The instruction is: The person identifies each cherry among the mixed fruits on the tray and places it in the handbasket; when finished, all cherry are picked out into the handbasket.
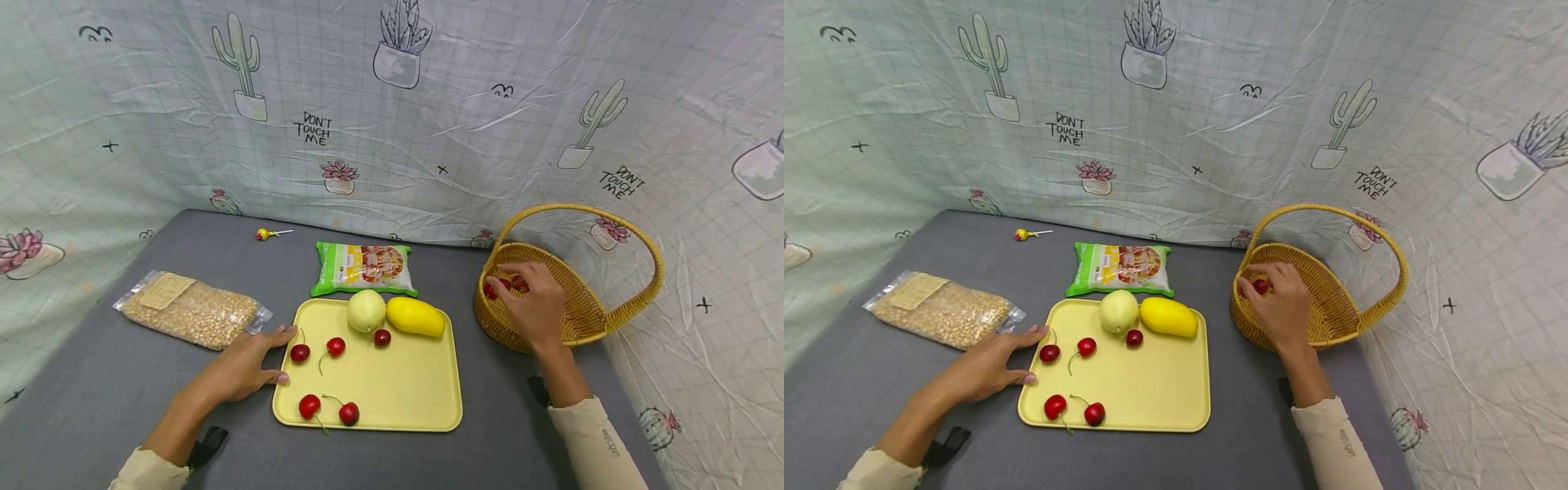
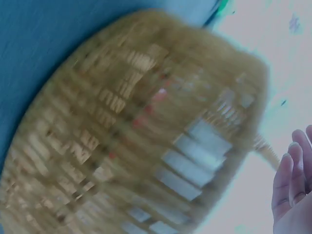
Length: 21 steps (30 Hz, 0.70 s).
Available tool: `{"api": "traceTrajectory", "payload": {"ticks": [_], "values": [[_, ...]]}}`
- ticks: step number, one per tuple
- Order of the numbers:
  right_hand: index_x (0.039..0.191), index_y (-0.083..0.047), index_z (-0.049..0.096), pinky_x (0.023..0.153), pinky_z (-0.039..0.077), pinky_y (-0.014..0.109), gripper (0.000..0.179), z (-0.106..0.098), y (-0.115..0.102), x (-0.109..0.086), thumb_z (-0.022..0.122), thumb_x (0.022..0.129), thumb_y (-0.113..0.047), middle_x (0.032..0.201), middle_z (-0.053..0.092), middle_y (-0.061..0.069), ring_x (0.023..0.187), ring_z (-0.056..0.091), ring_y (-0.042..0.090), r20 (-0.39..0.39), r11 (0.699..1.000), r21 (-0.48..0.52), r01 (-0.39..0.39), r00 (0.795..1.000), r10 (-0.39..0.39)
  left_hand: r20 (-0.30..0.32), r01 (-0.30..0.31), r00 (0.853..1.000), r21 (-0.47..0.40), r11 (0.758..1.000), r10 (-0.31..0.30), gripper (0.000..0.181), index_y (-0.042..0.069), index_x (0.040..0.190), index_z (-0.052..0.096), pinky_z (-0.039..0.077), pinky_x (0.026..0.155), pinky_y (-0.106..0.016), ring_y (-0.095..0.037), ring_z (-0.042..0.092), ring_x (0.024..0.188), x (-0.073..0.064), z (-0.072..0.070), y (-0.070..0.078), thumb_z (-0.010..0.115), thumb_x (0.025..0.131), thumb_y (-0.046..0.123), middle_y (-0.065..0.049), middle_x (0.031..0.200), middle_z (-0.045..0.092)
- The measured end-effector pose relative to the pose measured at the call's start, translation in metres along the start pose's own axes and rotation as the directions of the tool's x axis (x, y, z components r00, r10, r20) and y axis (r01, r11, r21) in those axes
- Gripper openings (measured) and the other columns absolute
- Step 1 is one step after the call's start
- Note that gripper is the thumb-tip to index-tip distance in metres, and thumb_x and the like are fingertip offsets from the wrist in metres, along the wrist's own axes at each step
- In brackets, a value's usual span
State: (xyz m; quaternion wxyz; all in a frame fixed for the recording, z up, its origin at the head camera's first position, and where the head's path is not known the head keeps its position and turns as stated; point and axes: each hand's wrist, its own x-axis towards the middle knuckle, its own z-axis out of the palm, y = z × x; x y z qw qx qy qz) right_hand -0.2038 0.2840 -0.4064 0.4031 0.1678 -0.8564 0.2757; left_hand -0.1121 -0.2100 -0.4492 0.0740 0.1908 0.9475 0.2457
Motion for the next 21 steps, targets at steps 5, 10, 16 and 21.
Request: {"api": "traceTrajectory", "payload": {"ticks": [5, 10, 16, 21], "values": [[0.103, -0.007, 0.083, 0.068, 0.047, 0.019, 0.029, 0.004, -0.029, -0.003, 0.095, 0.079, -0.018, 0.090, 0.074, 0.011, 0.074, 0.060, 0.021, 0.072, 0.997, 0.049, 0.053, 0.996, -0.057, 0.000, -0.002, 1.000, -0.001, 1.000, 0.002, 0.081, 0.004, 0.151, 0.060, 0.043, 0.109, -0.074, -0.060, 0.054, 0.136, 0.000, 0.000, 0.000, 0.091, 0.081, 0.030, -0.032, 0.149, 0.059], [0.106, -0.009, 0.083, 0.060, 0.049, 0.029, 0.034, 0.013, -0.050, -0.010, 0.097, 0.076, -0.018, 0.088, 0.071, 0.010, 0.070, 0.058, 0.020, 0.125, 0.988, 0.064, 0.140, 0.981, -0.147, 0.002, -0.001, 1.000, -0.002, 1.000, 0.001, 0.081, 0.004, 0.151, 0.059, 0.043, 0.109, -0.075, -0.060, 0.054, 0.136, 0.000, 0.000, 0.000, 0.091, 0.081, 0.030, -0.032, 0.149, 0.058], [0.109, -0.014, 0.082, 0.059, 0.054, 0.030, 0.037, 0.021, -0.075, -0.021, 0.098, 0.076, -0.021, 0.092, 0.073, 0.004, 0.072, 0.063, 0.017, 0.244, 0.981, 0.104, 0.165, 0.952, -0.186, -0.001, -0.007, 1.000, 0.005, 1.000, 0.007, 0.081, 0.004, 0.150, 0.060, 0.042, 0.109, -0.076, -0.060, 0.055, 0.135, 0.000, 0.000, 0.000, 0.092, 0.080, 0.029, -0.033, 0.148, 0.059], [0.110, -0.014, 0.081, 0.061, 0.053, 0.024, 0.036, 0.029, -0.095, -0.029, 0.096, 0.079, -0.025, 0.097, 0.075, 0.003, 0.076, 0.063, 0.016, 0.385, 0.981, 0.131, 0.142, 0.905, -0.182, -0.003, -0.009, 1.000, 0.002, 1.000, 0.009, 0.081, 0.004, 0.150, 0.060, 0.043, 0.110, -0.075, -0.059, 0.055, 0.136, 0.000, 0.000, 0.000, 0.092, 0.080, 0.029, -0.033, 0.148, 0.059]]}}
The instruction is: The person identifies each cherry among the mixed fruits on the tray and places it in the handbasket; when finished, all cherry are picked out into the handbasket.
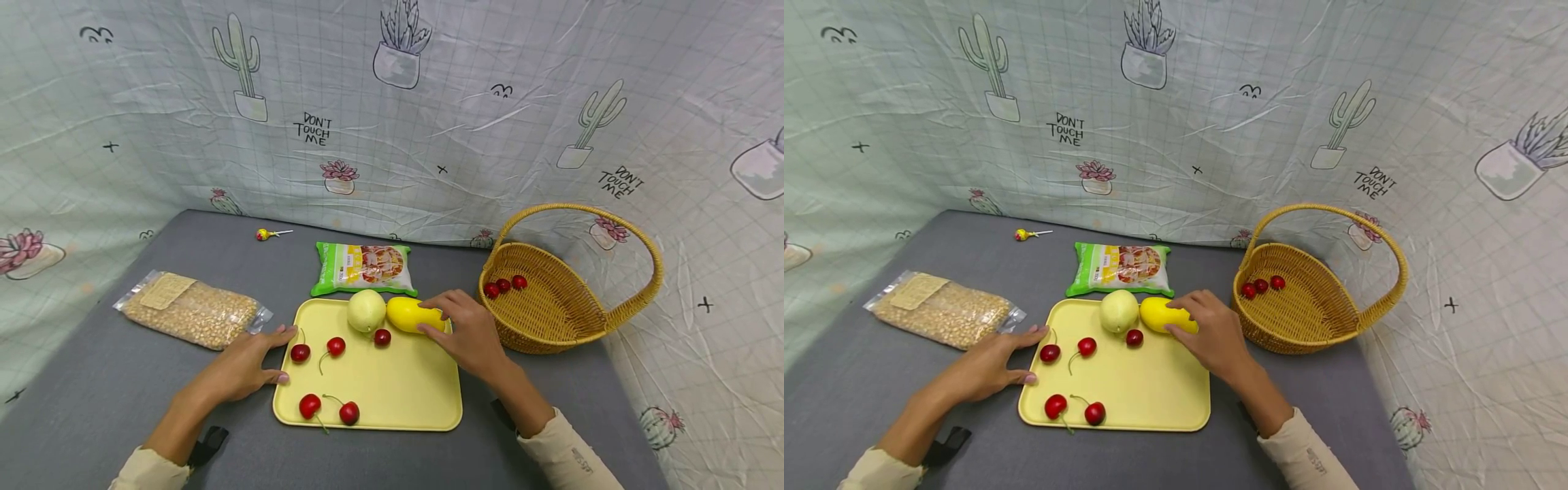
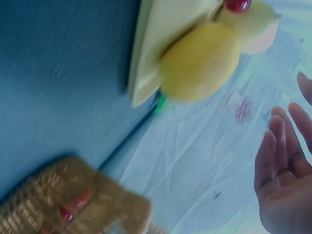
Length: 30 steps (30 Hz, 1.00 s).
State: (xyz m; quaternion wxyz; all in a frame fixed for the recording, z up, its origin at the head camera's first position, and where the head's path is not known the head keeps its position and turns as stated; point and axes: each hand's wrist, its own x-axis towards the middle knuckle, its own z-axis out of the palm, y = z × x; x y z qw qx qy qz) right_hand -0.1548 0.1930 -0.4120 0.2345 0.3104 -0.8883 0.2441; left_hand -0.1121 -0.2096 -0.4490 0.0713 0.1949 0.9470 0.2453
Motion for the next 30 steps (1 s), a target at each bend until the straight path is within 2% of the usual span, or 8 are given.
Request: {"api": "traceTrajectory", "payload": {"ticks": [4, 7, 10, 13, 16, 19, 22, 30], "values": [[0.113, -0.014, 0.081, 0.062, 0.050, 0.022, 0.038, 0.009, -0.015, 0.001, 0.095, 0.081, -0.026, 0.103, 0.075, 0.003, 0.078, 0.063, 0.016, 0.118, 1.000, 0.020, -0.002, 0.993, 0.000, -0.005, -0.002, 1.000, 0.003, 1.000, 0.002, 0.081, 0.004, 0.150, 0.060, 0.045, 0.109, -0.072, -0.059, 0.056, 0.135, 0.000, 0.000, 0.000, 0.092, 0.080, 0.029, -0.033, 0.148, 0.059], [0.117, -0.016, 0.080, 0.065, 0.053, 0.024, 0.038, 0.016, -0.023, 0.002, 0.094, 0.083, -0.027, 0.111, 0.076, 0.002, 0.084, 0.068, 0.017, 0.198, 0.999, 0.033, -0.001, 0.980, -0.006, -0.009, -0.006, 1.000, 0.005, 1.000, 0.006, 0.081, 0.004, 0.150, 0.060, 0.045, 0.109, -0.072, -0.059, 0.056, 0.135, 0.001, 0.000, -0.001, 0.092, 0.080, 0.029, -0.033, 0.148, 0.059], [0.123, -0.018, 0.079, 0.069, 0.057, 0.026, 0.039, 0.023, -0.029, 0.004, 0.091, 0.087, -0.027, 0.117, 0.076, 0.000, 0.089, 0.072, 0.016, 0.289, 1.000, 0.030, -0.011, 0.957, 0.002, -0.012, -0.010, 1.000, 0.003, 1.000, 0.010, 0.081, 0.004, 0.150, 0.060, 0.045, 0.109, -0.072, -0.059, 0.056, 0.135, 0.000, 0.000, -0.001, 0.092, 0.080, 0.029, -0.032, 0.148, 0.059], [0.128, -0.021, 0.077, 0.072, 0.058, 0.026, 0.040, 0.030, -0.034, 0.005, 0.088, 0.090, -0.028, 0.122, 0.075, -0.002, 0.091, 0.072, 0.013, 0.375, 0.999, 0.020, -0.034, 0.927, 0.024, -0.012, -0.013, 1.000, 0.004, 1.000, 0.013, 0.081, 0.004, 0.150, 0.060, 0.044, 0.110, -0.073, -0.058, 0.057, 0.135, 0.000, 0.001, -0.001, 0.092, 0.080, 0.029, -0.032, 0.148, 0.059], [0.129, -0.021, 0.075, 0.077, 0.059, 0.029, 0.041, 0.035, -0.037, 0.005, 0.087, 0.091, -0.028, 0.126, 0.074, -0.004, 0.098, 0.071, 0.012, 0.435, 0.999, 0.002, -0.043, 0.900, 0.038, -0.012, -0.013, 1.000, 0.003, 1.000, 0.013, 0.081, 0.003, 0.150, 0.060, 0.043, 0.110, -0.073, -0.059, 0.056, 0.135, 0.000, 0.001, -0.001, 0.092, 0.080, 0.029, -0.032, 0.148, 0.059], [0.128, -0.020, 0.076, 0.083, 0.062, 0.034, 0.040, 0.039, -0.040, 0.007, 0.088, 0.090, -0.026, 0.127, 0.074, -0.004, 0.108, 0.069, 0.014, 0.457, 1.000, -0.019, -0.023, 0.889, 0.030, -0.012, -0.011, 1.000, 0.001, 1.000, 0.011, 0.080, 0.003, 0.150, 0.060, 0.042, 0.111, -0.074, -0.059, 0.056, 0.135, 0.000, 0.001, 0.000, 0.092, 0.080, 0.028, -0.032, 0.148, 0.059], [0.126, -0.018, 0.077, 0.086, 0.062, 0.038, 0.040, 0.042, -0.042, 0.007, 0.089, 0.089, -0.024, 0.125, 0.074, -0.003, 0.112, 0.070, 0.017, 0.463, 0.999, -0.032, -0.008, 0.886, 0.022, -0.011, -0.009, 1.000, 0.003, 1.000, 0.009, 0.080, 0.004, 0.150, 0.060, 0.040, 0.111, -0.076, -0.059, 0.055, 0.135, 0.000, 0.001, 0.000, 0.092, 0.081, 0.028, -0.032, 0.148, 0.059], [0.116, -0.020, 0.079, 0.080, 0.060, 0.032, 0.030, 0.048, -0.044, 0.008, 0.089, 0.088, -0.022, 0.112, 0.074, -0.004, 0.101, 0.067, 0.014, 0.459, 0.999, -0.049, -0.009, 0.888, 0.030, -0.004, -0.001, 1.000, 0.003, 1.000, 0.001, 0.081, 0.005, 0.151, 0.060, 0.039, 0.111, -0.078, -0.060, 0.054, 0.136, -0.001, 0.001, -0.001, 0.091, 0.081, 0.030, -0.032, 0.149, 0.059]]}}
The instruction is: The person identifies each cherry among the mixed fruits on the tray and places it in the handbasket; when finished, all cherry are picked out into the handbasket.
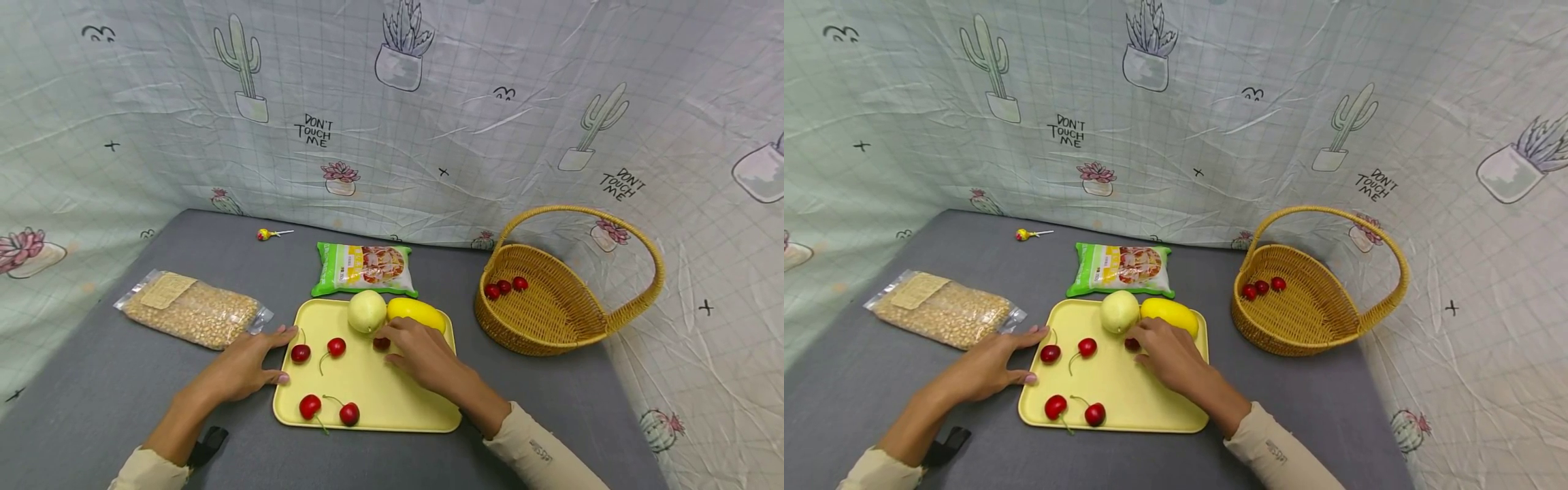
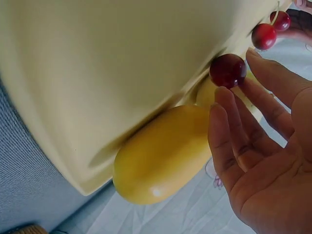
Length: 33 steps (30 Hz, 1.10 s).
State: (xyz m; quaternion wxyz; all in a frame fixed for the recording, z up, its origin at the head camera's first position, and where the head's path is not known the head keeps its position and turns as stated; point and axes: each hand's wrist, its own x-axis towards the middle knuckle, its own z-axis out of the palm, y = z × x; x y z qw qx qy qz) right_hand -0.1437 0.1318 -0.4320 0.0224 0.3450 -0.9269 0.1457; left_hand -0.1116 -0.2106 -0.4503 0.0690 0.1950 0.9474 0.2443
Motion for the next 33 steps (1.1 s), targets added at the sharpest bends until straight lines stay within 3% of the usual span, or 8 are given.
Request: {"api": "traceTrajectory", "payload": {"ticks": [9, 23, 33], "values": [[0.096, -0.024, 0.072, 0.066, 0.048, 0.021, 0.024, 0.000, -0.003, -0.002, 0.093, 0.084, -0.023, 0.094, 0.067, -0.008, 0.087, 0.058, 0.009, 0.002, 0.999, -0.036, 0.030, 1.000, -0.030, -0.014, -0.011, 1.000, -0.005, 1.000, 0.011, 0.079, 0.004, 0.150, 0.061, 0.039, 0.112, -0.076, -0.058, 0.056, 0.136, 0.000, 0.001, 0.000, 0.091, 0.081, 0.028, -0.031, 0.149, 0.060], [0.095, -0.027, 0.076, 0.062, 0.041, 0.018, 0.020, -0.006, 0.000, -0.009, 0.092, 0.084, -0.031, 0.087, 0.059, -0.009, 0.080, 0.050, 0.006, 0.076, 0.997, -0.058, 0.053, 0.996, -0.048, -0.002, -0.001, 1.000, -0.006, 1.000, 0.001, 0.080, 0.005, 0.151, 0.060, 0.041, 0.111, -0.076, -0.060, 0.054, 0.136, 0.000, 0.001, 0.000, 0.091, 0.081, 0.029, -0.032, 0.149, 0.058], [0.095, -0.027, 0.075, 0.066, 0.045, 0.020, 0.020, -0.006, 0.002, -0.017, 0.091, 0.085, -0.035, 0.091, 0.065, -0.009, 0.084, 0.054, 0.007, 0.053, 0.997, -0.035, 0.067, 0.997, -0.065, -0.020, -0.016, 1.000, 0.004, 1.000, 0.016, 0.080, 0.004, 0.149, 0.061, 0.041, 0.110, -0.076, -0.060, 0.055, 0.135, 0.000, 0.002, -0.002, 0.092, 0.080, 0.029, -0.031, 0.148, 0.060]]}}
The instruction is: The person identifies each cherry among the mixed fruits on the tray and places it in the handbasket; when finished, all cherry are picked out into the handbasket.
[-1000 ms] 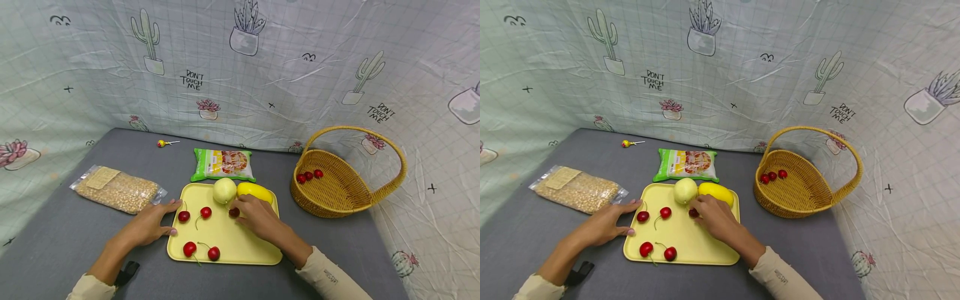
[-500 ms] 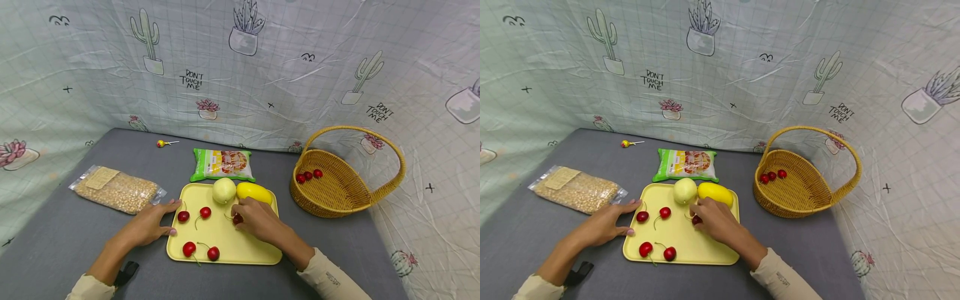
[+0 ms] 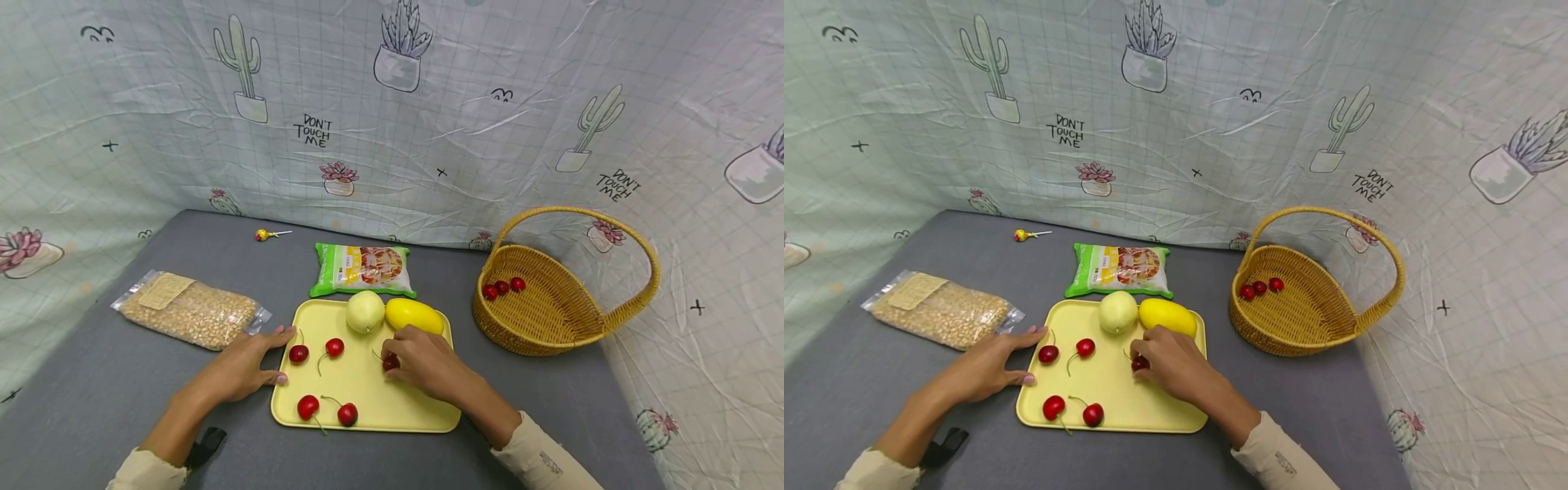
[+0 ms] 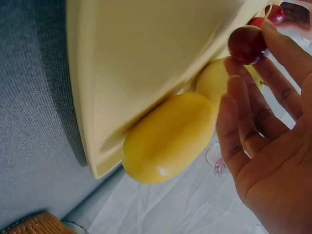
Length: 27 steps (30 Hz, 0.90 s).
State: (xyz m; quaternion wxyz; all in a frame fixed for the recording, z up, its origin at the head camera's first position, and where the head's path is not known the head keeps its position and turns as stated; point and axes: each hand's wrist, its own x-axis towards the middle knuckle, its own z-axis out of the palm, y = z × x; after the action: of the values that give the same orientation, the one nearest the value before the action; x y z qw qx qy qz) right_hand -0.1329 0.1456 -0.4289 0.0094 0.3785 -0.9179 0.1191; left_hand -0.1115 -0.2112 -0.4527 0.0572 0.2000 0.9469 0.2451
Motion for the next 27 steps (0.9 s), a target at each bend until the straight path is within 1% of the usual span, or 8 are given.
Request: {"api": "traceTrajectory", "payload": {"ticks": [5, 11, 15, 19, 27], "values": [[0.099, -0.028, 0.076, 0.071, 0.051, 0.023, 0.021, -0.005, 0.001, -0.005, 0.091, 0.086, -0.035, 0.097, 0.070, -0.010, 0.091, 0.059, 0.008, -0.063, 1.000, 0.022, 0.022, 0.998, -0.020, -0.002, -0.004, 1.000, 0.002, 1.000, 0.004, 0.079, 0.004, 0.149, 0.062, 0.039, 0.110, -0.078, -0.059, 0.056, 0.135, 0.000, 0.000, 0.000, 0.092, 0.080, 0.029, -0.031, 0.148, 0.060], [0.102, -0.028, 0.077, 0.069, 0.048, 0.021, 0.021, -0.013, 0.006, -0.008, 0.090, 0.087, -0.032, 0.098, 0.069, -0.011, 0.090, 0.059, 0.006, -0.141, 0.998, 0.056, 0.034, 0.990, -0.025, 0.002, -0.005, 1.000, 0.005, 1.000, 0.005, 0.080, 0.004, 0.149, 0.062, 0.040, 0.109, -0.077, -0.059, 0.056, 0.134, 0.000, 0.000, -0.001, 0.092, 0.080, 0.030, -0.031, 0.148, 0.060], [0.103, -0.027, 0.078, 0.067, 0.047, 0.020, 0.021, -0.020, 0.010, -0.010, 0.090, 0.087, -0.032, 0.099, 0.069, -0.010, 0.088, 0.060, 0.007, -0.220, 0.997, 0.066, 0.048, 0.975, -0.032, 0.005, -0.003, 1.000, 0.008, 1.000, 0.003, 0.080, 0.004, 0.149, 0.061, 0.040, 0.109, -0.077, -0.060, 0.056, 0.134, 0.000, 0.000, 0.000, 0.092, 0.080, 0.030, -0.032, 0.148, 0.060], [0.104, -0.025, 0.078, 0.066, 0.049, 0.021, 0.022, -0.028, 0.015, -0.012, 0.090, 0.087, -0.033, 0.100, 0.070, -0.009, 0.086, 0.058, 0.007, -0.283, 0.997, 0.066, 0.044, 0.959, -0.023, 0.003, -0.005, 1.000, 0.008, 1.000, 0.005, 0.080, 0.004, 0.149, 0.062, 0.041, 0.109, -0.077, -0.061, 0.056, 0.133, 0.000, 0.000, 0.000, 0.092, 0.079, 0.029, -0.032, 0.147, 0.060], [0.106, -0.023, 0.078, 0.067, 0.052, 0.023, 0.025, -0.045, 0.029, -0.019, 0.090, 0.087, -0.033, 0.098, 0.072, -0.009, 0.084, 0.061, 0.012, -0.352, 0.997, 0.072, -0.013, 0.935, 0.038, 0.003, -0.008, 1.000, -0.001, 1.000, 0.008, 0.080, 0.004, 0.149, 0.061, 0.041, 0.110, -0.076, -0.059, 0.057, 0.134, 0.001, 0.000, 0.000, 0.092, 0.080, 0.028, -0.032, 0.148, 0.060]]}}
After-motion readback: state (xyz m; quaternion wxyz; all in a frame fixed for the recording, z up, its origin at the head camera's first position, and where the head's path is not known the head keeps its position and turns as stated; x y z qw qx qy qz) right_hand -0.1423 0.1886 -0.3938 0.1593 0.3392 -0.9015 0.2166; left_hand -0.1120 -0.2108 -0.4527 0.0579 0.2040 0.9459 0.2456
